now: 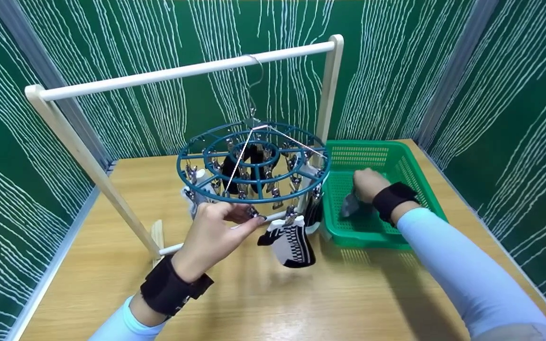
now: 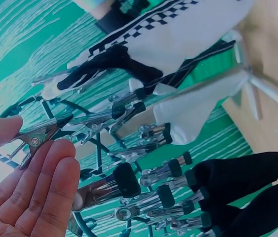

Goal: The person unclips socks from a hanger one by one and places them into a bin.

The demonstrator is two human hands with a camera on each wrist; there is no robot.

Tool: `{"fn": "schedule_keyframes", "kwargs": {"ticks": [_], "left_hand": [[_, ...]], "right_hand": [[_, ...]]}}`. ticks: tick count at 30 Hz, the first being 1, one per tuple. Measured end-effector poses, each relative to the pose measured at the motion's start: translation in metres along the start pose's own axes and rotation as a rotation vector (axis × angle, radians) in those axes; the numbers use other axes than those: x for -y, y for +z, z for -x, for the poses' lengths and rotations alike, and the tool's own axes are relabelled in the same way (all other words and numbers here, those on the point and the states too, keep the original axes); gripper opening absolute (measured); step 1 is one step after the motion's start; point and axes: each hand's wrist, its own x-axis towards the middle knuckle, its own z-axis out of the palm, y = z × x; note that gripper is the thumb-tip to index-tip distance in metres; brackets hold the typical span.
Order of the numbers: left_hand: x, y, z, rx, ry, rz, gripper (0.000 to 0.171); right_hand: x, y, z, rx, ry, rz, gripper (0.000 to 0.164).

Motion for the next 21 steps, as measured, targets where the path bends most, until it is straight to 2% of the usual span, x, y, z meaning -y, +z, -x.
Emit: {"fn": "schedule_keyframes", "kwargs": {"ticks": [5,7,10,12,14,16,19,21], "left_hand": [[0.001,-0.001,0.001,0.003,-0.009,-0.001,0.010],[0.001,-0.002,0.001,0.007,-0.009,-0.003,0.010],[0.001,-0.002,0.001,0.012,-0.013,-0.008,0.012],[0.001,-0.002,0.002,0.015,-0.017,-0.015,0.013],[0.002,-0.003,0.002,0.016,-0.024,-0.022,0.014],[0.001,-0.003,0.002,0.015,-0.028,-0.028,0.014],[0.001,-0.003,0.002,0.012,-0.036,-0.033,0.014],[0.001,-0.003,0.002,0.014,-0.043,-0.035,0.014]], "right_hand": [[0.000,0.020,-0.009,0.096,-0.033,-0.025,0.012],[-0.018,0.043,-0.022,0.114,-0.056,-0.037,0.014],[-0.056,0.088,-0.046,0.123,-0.104,-0.069,0.018],[-0.073,0.108,-0.056,0.124,-0.136,-0.097,0.019],[-0.061,0.100,-0.051,0.181,-0.098,-0.111,0.021],[-0.034,0.076,-0.037,0.231,-0.045,-0.097,0.020],[-0.037,0.073,-0.038,0.216,-0.083,-0.087,0.023],[-0.031,0.062,-0.032,0.194,-0.101,-0.100,0.029]]}}
